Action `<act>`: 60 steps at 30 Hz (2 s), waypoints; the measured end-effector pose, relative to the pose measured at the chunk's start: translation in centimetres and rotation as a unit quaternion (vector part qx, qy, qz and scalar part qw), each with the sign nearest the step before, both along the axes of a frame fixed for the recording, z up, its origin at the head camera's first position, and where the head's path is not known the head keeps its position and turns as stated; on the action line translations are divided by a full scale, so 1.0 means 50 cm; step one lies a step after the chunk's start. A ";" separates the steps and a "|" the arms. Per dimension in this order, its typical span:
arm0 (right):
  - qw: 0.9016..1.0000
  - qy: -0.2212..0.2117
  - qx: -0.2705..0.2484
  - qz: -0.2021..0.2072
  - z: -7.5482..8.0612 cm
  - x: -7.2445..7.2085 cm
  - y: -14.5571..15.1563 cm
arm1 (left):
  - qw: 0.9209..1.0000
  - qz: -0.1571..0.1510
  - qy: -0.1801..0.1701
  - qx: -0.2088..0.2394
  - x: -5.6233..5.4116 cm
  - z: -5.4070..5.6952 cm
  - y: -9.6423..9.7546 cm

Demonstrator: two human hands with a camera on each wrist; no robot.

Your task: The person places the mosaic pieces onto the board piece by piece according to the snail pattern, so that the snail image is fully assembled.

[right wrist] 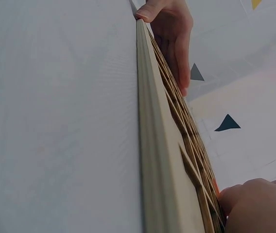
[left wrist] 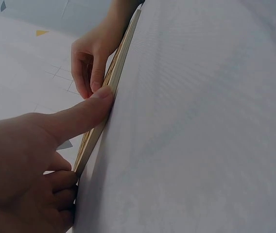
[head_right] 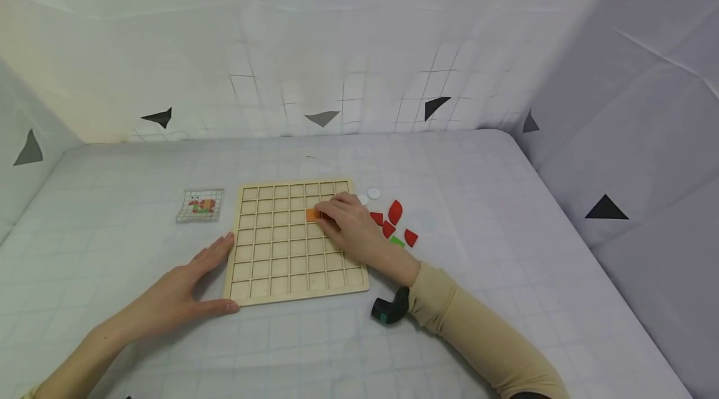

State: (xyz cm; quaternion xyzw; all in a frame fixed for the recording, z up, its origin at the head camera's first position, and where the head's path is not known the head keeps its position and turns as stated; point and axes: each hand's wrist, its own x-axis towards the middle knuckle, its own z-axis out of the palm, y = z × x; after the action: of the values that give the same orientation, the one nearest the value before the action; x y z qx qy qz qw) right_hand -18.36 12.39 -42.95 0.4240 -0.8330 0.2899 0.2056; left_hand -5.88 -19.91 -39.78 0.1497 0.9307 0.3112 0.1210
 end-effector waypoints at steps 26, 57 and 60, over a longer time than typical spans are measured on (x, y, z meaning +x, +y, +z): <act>0.991 -0.035 -0.115 -0.052 0.057 -0.016 0.101 | 1.000 0.002 -0.004 0.002 0.000 -0.003 0.000; 0.986 -0.117 -0.029 -0.115 0.002 0.018 0.215 | 1.000 0.002 -0.002 -0.004 -0.001 -0.001 -0.002; 0.984 -0.126 -0.031 -0.122 0.005 0.019 0.213 | 1.000 0.004 -0.008 -0.007 -0.002 0.000 0.000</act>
State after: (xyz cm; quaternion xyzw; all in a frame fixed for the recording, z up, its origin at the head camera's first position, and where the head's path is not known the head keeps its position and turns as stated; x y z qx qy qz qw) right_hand -17.42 23.03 -42.72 0.2727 -0.8885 0.3392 0.1455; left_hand -5.98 -19.90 -39.80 0.1430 0.9324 0.3060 0.1283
